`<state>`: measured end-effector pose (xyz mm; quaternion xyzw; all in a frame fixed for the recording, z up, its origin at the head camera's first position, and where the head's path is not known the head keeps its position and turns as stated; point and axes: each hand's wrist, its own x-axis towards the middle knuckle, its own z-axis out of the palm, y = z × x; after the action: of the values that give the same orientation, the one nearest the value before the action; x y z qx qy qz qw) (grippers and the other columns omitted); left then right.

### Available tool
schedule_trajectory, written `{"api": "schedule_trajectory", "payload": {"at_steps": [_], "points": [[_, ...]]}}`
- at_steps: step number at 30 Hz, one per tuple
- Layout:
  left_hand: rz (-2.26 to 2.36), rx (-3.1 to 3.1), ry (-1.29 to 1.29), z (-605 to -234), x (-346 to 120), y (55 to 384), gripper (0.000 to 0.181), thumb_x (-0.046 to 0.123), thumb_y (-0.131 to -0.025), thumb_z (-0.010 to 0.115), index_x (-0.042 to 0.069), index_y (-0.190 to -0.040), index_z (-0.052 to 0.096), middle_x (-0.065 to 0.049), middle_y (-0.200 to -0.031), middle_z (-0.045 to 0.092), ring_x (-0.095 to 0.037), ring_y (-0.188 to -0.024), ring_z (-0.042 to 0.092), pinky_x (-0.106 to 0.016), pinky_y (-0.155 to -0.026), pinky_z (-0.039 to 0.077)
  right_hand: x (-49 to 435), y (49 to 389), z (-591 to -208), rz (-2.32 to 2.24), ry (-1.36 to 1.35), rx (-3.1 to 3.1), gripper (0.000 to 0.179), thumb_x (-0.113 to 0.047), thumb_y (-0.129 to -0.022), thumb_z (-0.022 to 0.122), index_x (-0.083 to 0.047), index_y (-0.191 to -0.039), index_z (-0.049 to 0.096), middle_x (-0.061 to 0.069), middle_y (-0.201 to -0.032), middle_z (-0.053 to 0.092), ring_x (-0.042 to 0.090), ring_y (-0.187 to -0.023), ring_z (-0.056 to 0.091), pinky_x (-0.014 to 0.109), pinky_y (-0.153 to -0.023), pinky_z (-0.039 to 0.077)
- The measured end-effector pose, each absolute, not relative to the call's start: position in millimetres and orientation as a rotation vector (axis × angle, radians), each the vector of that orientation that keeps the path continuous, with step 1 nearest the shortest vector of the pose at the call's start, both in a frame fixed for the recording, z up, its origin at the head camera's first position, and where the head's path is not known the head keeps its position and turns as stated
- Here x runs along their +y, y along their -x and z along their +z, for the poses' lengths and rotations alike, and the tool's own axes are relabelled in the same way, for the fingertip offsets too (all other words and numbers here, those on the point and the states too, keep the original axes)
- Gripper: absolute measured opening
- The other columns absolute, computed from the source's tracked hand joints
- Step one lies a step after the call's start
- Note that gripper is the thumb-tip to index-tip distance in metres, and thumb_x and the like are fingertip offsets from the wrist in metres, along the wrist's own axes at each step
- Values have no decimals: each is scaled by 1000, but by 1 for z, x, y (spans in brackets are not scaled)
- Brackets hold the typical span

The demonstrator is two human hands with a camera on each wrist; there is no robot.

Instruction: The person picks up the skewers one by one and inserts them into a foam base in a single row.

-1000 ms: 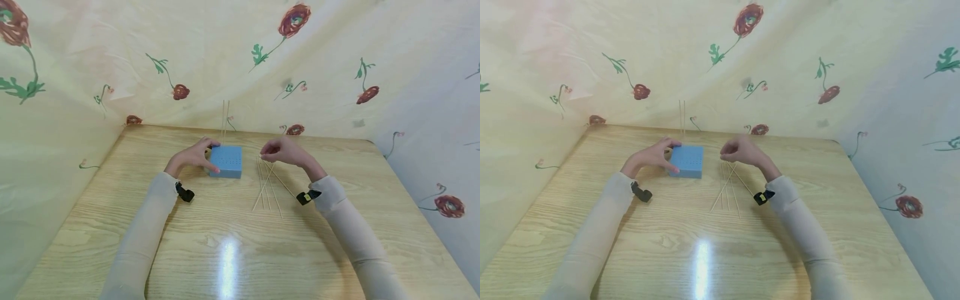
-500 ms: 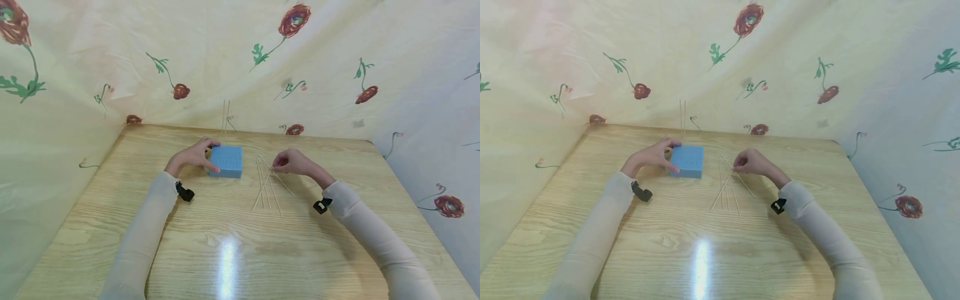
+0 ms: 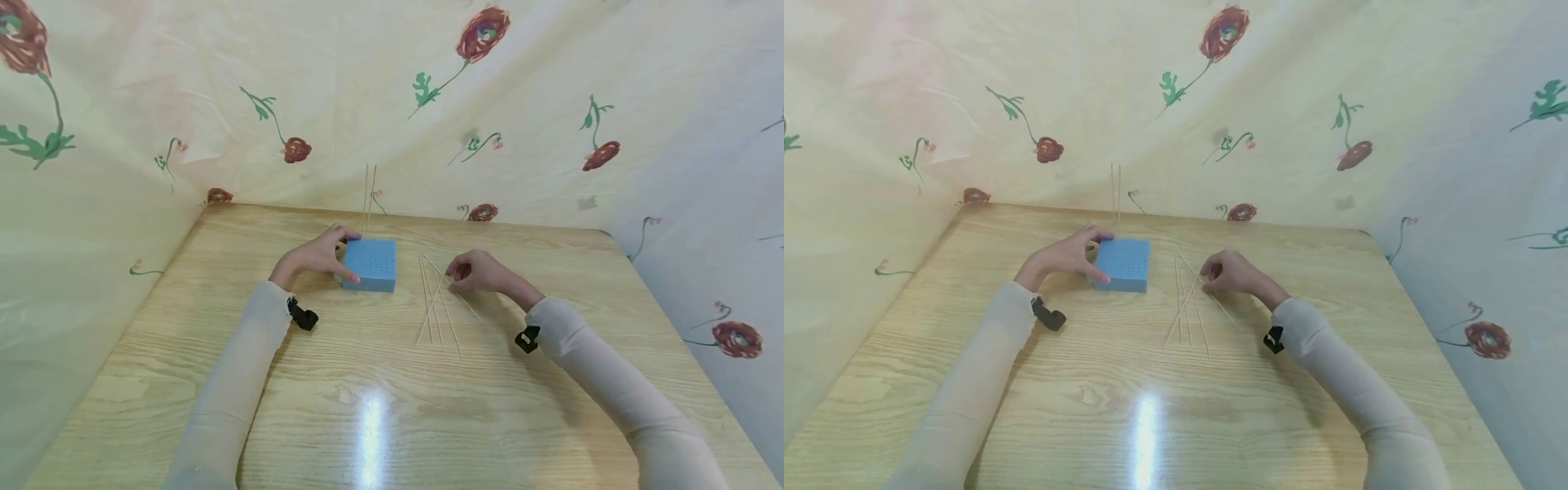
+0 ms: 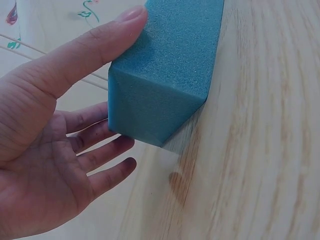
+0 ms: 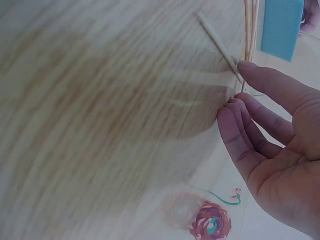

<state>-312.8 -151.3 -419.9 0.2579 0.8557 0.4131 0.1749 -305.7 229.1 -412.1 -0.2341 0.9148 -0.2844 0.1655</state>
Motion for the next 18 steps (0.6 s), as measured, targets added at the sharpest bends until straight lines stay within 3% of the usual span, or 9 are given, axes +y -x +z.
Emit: {"api": "schedule_trajectory", "payload": {"at_steps": [18], "points": [[1169, 2420, -715, -418, -151, 313, 93, 21, -79, 89, 3, -154, 36, -17, -154, 31, -37, -143, 32, -56, -120, 28, 237, 315, -411, -765, 656, 2636, 15, 1, -90, 74, 4, -104, 77, 16, -92, 75, 22, -84, 67, 24, -70, 52]]}}
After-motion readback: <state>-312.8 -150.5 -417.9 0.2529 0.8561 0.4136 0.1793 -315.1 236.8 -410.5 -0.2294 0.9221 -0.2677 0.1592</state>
